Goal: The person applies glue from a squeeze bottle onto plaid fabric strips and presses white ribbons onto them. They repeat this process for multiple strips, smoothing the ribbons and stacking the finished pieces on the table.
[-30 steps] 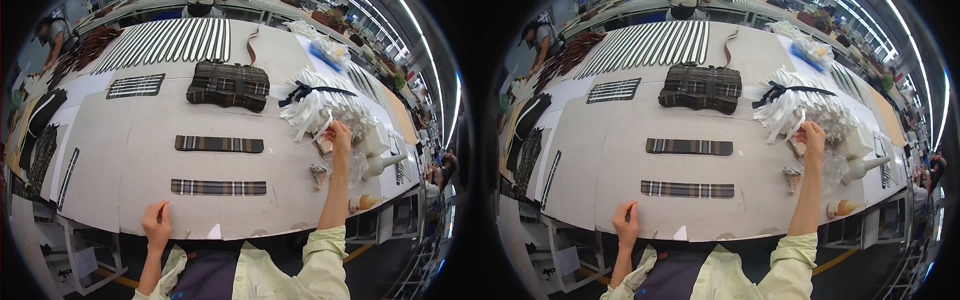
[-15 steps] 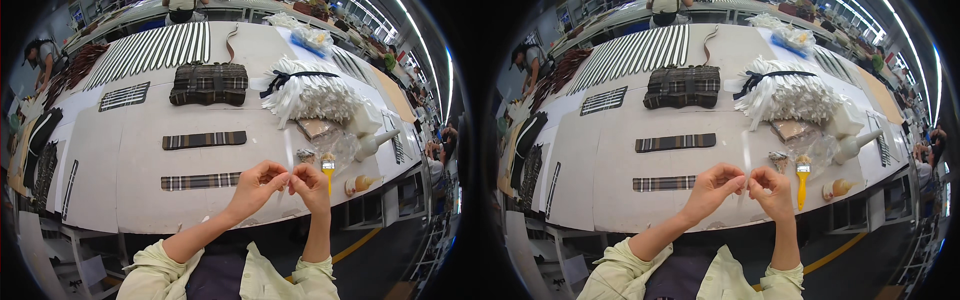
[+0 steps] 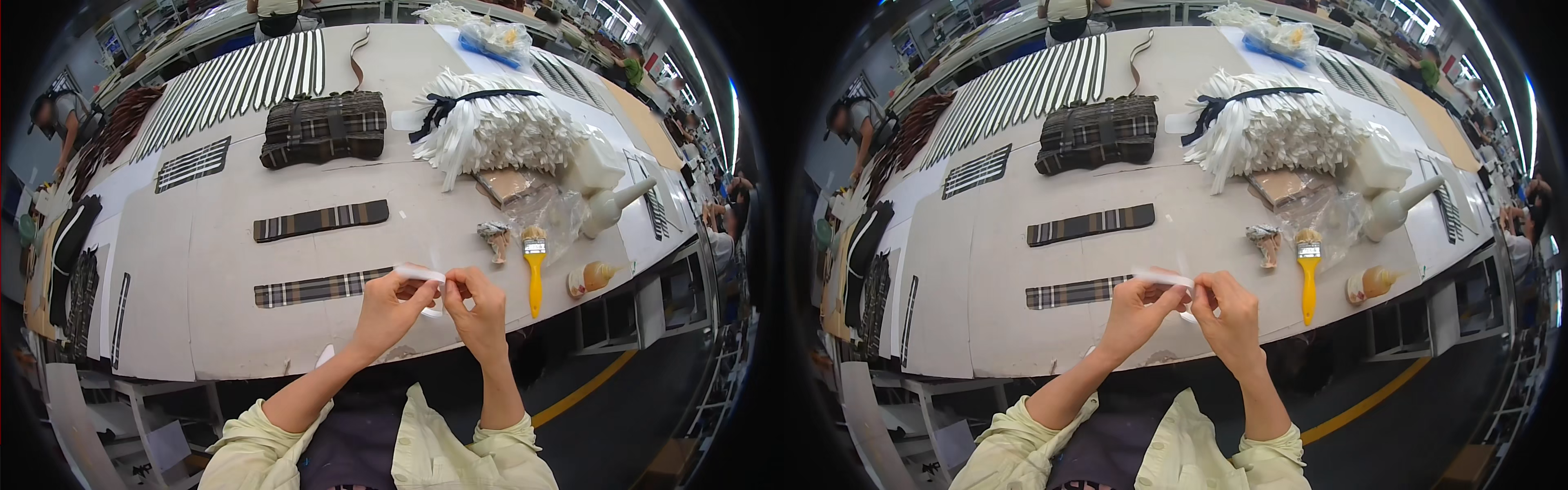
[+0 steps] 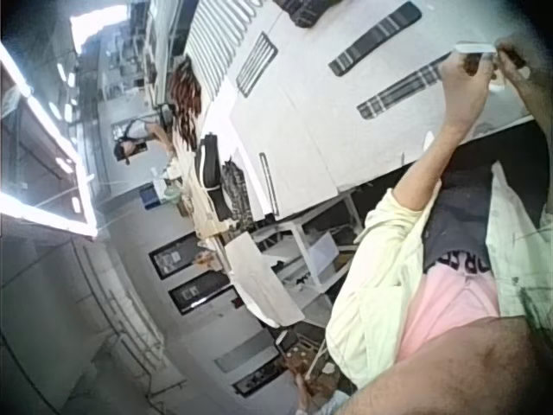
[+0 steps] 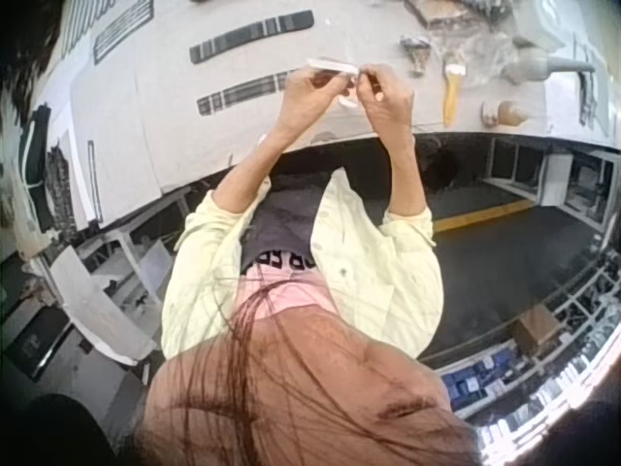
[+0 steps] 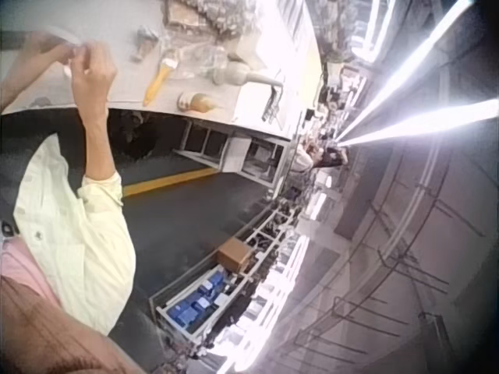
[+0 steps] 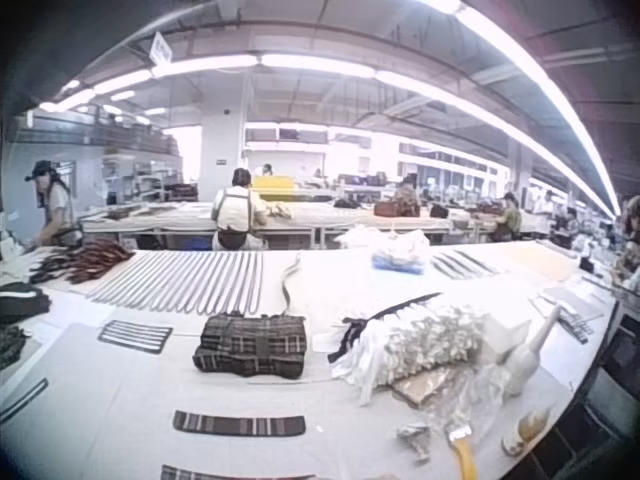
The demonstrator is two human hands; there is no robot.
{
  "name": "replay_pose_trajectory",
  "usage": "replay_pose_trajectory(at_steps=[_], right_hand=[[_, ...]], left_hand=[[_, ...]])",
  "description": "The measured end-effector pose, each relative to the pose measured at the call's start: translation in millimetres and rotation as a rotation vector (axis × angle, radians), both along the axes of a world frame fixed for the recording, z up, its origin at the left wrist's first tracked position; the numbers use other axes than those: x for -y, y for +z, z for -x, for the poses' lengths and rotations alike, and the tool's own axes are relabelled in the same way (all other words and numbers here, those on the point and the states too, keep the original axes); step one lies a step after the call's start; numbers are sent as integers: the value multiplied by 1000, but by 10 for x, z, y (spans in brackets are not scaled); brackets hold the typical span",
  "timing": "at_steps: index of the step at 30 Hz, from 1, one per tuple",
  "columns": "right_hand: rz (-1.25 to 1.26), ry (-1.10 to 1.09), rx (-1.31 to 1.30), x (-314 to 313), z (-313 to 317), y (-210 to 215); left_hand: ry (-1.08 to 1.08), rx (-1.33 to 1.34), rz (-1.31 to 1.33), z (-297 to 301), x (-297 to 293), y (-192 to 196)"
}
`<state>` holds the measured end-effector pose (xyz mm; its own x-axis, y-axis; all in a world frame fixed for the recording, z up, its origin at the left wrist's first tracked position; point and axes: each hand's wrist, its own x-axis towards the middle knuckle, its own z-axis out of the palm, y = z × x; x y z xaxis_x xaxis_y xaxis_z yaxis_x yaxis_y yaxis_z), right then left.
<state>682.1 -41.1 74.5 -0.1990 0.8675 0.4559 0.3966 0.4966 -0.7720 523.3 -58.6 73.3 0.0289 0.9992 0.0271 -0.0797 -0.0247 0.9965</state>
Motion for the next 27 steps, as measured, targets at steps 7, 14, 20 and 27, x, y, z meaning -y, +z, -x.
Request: replay_pose_trajectory(at_steps=[7,14,20,27], right_hand=[[-11,-7,17,52,43,5],[-211,-337,286,-543,-107,-36],[-390,-410,513,-921,-39,79],[545,405,-405,64,765,39]], left_hand=[[27,-186,-84,22,5,7],[48,183,-50,175,190,-51],[2,337,27,484,421,170],[110,-34,-58,539,582,1]])
